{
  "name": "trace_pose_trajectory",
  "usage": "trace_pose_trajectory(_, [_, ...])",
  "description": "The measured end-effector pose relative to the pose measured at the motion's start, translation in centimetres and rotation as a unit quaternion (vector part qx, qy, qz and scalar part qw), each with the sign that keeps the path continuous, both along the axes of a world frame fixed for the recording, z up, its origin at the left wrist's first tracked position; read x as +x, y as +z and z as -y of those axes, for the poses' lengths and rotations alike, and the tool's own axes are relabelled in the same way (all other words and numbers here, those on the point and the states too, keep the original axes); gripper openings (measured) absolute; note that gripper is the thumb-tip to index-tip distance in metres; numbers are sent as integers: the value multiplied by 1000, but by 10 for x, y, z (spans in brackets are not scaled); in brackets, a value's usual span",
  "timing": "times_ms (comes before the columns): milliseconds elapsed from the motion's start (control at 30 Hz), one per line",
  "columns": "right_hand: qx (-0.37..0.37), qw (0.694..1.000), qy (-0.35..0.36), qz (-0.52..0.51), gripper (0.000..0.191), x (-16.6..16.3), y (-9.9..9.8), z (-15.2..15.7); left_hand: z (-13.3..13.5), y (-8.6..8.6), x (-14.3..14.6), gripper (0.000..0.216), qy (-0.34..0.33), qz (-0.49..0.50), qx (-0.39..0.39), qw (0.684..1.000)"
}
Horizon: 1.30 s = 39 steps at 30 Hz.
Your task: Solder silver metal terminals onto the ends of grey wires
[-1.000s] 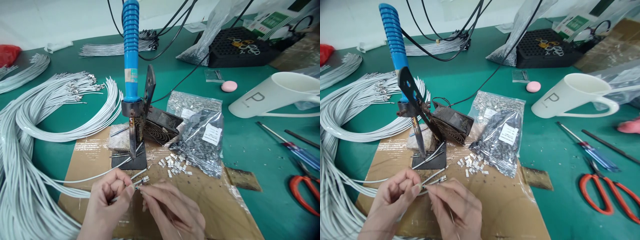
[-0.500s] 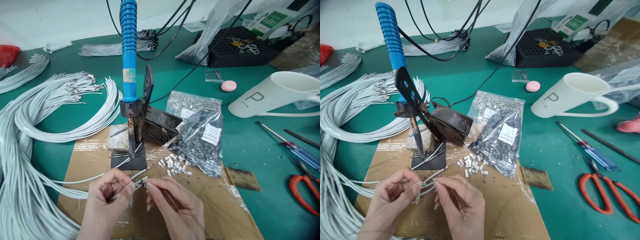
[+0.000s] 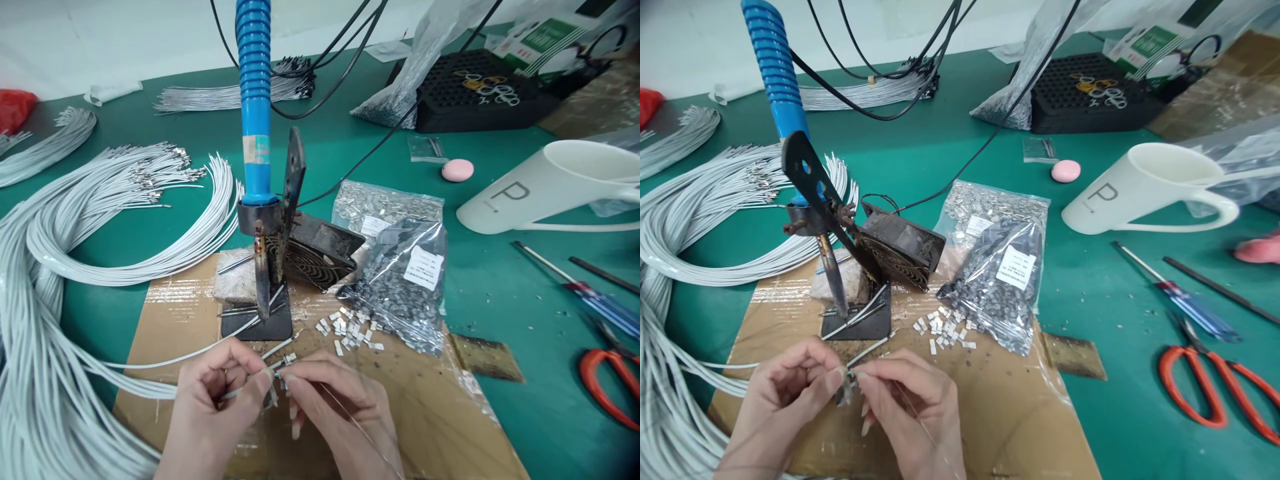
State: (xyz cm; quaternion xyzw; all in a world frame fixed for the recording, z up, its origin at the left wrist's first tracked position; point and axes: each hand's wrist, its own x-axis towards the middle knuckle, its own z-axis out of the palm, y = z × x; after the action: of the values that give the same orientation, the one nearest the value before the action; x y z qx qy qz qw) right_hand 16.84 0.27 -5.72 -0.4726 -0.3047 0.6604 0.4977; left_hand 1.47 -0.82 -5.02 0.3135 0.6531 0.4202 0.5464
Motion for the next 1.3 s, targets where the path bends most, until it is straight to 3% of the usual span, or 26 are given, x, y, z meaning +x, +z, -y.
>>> trace_pose_trajectory(500, [2, 1000, 4, -2, 8, 0, -1, -1, -3, 6, 1, 39, 2, 15, -5, 1000])
trace_pose_trajectory(833, [53, 996, -17, 65, 12, 0, -2, 1, -11, 17, 7, 35, 33, 73, -29, 996])
trace_pose_trajectory(1167, [-26, 998, -62, -5, 8, -4, -3, 0, -12, 22, 10, 22, 19, 34, 0, 999])
trace_pose_trajectory(1300, [-5, 998, -56, 4, 5, -3, -1, -2, -10, 22, 11, 18, 14, 19, 12, 1000])
